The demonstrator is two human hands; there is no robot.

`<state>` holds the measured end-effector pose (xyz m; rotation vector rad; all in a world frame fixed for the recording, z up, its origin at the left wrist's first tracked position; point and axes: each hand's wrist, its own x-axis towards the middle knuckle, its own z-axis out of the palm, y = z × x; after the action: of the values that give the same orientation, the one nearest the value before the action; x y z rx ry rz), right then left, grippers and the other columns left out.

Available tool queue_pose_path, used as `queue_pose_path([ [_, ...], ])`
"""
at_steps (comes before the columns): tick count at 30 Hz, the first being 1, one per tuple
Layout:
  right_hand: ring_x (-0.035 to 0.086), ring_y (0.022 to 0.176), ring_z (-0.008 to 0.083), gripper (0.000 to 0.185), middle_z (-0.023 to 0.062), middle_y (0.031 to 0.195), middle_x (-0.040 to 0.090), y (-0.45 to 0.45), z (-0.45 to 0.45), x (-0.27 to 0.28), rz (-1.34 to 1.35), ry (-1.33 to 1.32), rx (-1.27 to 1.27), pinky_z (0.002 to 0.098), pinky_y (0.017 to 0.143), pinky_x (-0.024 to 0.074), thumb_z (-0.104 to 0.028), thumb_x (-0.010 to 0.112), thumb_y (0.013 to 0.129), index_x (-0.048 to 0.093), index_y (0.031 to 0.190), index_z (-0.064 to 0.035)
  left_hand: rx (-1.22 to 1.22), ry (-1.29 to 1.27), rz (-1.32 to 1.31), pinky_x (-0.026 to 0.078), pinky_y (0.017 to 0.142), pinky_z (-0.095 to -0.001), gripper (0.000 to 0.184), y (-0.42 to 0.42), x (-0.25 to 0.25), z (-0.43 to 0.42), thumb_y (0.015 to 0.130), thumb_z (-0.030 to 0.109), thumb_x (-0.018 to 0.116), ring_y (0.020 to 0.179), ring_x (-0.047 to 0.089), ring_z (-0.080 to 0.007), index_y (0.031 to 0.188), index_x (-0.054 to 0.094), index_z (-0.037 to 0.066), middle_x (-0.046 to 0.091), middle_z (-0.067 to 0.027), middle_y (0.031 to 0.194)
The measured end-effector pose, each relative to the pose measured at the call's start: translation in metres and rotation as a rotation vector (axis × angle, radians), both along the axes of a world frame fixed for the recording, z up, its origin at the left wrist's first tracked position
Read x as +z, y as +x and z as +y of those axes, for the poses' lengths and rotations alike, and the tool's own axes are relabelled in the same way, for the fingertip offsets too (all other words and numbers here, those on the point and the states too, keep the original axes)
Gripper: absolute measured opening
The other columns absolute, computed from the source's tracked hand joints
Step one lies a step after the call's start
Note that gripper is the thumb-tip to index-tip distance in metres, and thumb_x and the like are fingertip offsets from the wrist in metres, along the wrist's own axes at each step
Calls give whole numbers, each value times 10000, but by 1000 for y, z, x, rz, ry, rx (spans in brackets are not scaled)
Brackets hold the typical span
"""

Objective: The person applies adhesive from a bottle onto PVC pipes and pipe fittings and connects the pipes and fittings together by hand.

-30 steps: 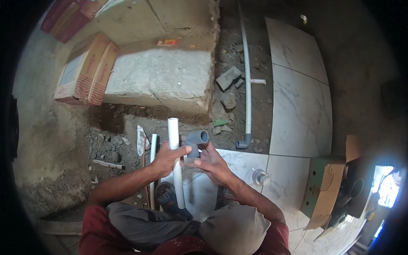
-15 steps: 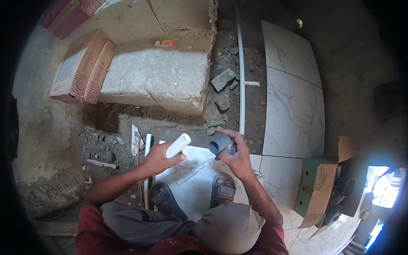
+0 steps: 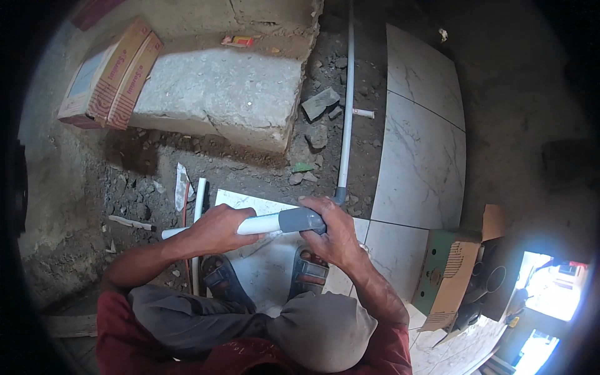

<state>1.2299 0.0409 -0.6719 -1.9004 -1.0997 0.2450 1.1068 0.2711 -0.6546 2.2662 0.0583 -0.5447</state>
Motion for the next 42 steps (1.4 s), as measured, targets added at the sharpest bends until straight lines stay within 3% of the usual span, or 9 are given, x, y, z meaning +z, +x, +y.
queue_pose_path([
  [7, 653, 872, 306, 549, 153, 975, 650, -5, -1, -5, -28, 15, 58, 377, 781, 520, 9, 770, 680, 557, 1181, -62, -60, -77, 94, 520, 744, -456, 364, -3, -4, 2, 860, 353, 628, 776, 670, -386, 999, 660, 18, 677, -219, 803],
  [9, 636, 789, 311, 571, 143, 935, 624, -6, -1, -8, -11, 40, 105, 373, 672, 517, 4, 746, 701, 544, 1227, -93, -74, -102, 105, 519, 752, -456, 364, -4, -3, 4, 861, 354, 627, 792, 670, -384, 1000, 662, 20, 679, -217, 821],
  [16, 642, 797, 309, 584, 140, 929, 620, -18, -1, -14, 75, 31, 86, 373, 674, 518, 1, 741, 716, 532, 1250, -108, -70, -67, 183, 513, 773, -444, 378, -8, -5, 2, 848, 404, 661, 851, 670, -366, 996, 677, 56, 691, -187, 881],
  [19, 653, 848, 316, 582, 156, 986, 637, -19, -3, -14, 192, -1, 206, 366, 706, 529, 5, 735, 718, 529, 1252, -104, -117, -23, 259, 513, 777, -448, 379, -8, -3, 3, 840, 420, 657, 855, 671, -363, 977, 682, 68, 692, -183, 883],
  [23, 660, 922, 345, 541, 181, 1056, 652, -14, -15, -13, 387, -45, 424, 406, 783, 535, -301, 767, 802, 544, 1221, -40, -183, -12, 283, 516, 785, -447, 389, -8, 5, 2, 829, 439, 651, 854, 674, -362, 940, 692, 68, 692, -182, 856],
  [27, 656, 910, 365, 536, 200, 1045, 651, -15, -17, -11, 275, -169, 479, 428, 785, 533, -309, 773, 795, 558, 1206, -41, -193, 24, 199, 527, 764, -453, 345, -8, 9, 3, 813, 400, 646, 791, 677, -375, 871, 697, 63, 681, -186, 763],
  [30, 655, 868, 383, 544, 209, 1018, 650, -21, -18, -17, 228, -51, 479, 450, 758, 536, -313, 764, 807, 529, 1215, -38, -191, 101, 70, 536, 719, -457, 290, -14, 4, 0, 800, 338, 640, 724, 677, -377, 827, 688, 53, 670, -186, 706],
  [33, 665, 836, 368, 526, 200, 988, 655, -25, -18, -16, 254, -217, 473, 440, 714, 542, -293, 743, 835, 476, 1211, -40, -183, 176, -62, 542, 672, -457, 249, -19, 1, 0, 785, 288, 641, 669, 675, -374, 798, 675, 42, 658, -187, 667],
  [42, 646, 791, 217, 475, 169, 952, 645, -48, -4, -41, 486, 22, 311, 364, 673, 521, -281, 678, 899, 439, 1214, -18, -185, 309, -239, 532, 543, -435, 172, -23, -4, 8, 780, 194, 626, 569, 674, -329, 797, 650, 25, 640, -175, 604],
])
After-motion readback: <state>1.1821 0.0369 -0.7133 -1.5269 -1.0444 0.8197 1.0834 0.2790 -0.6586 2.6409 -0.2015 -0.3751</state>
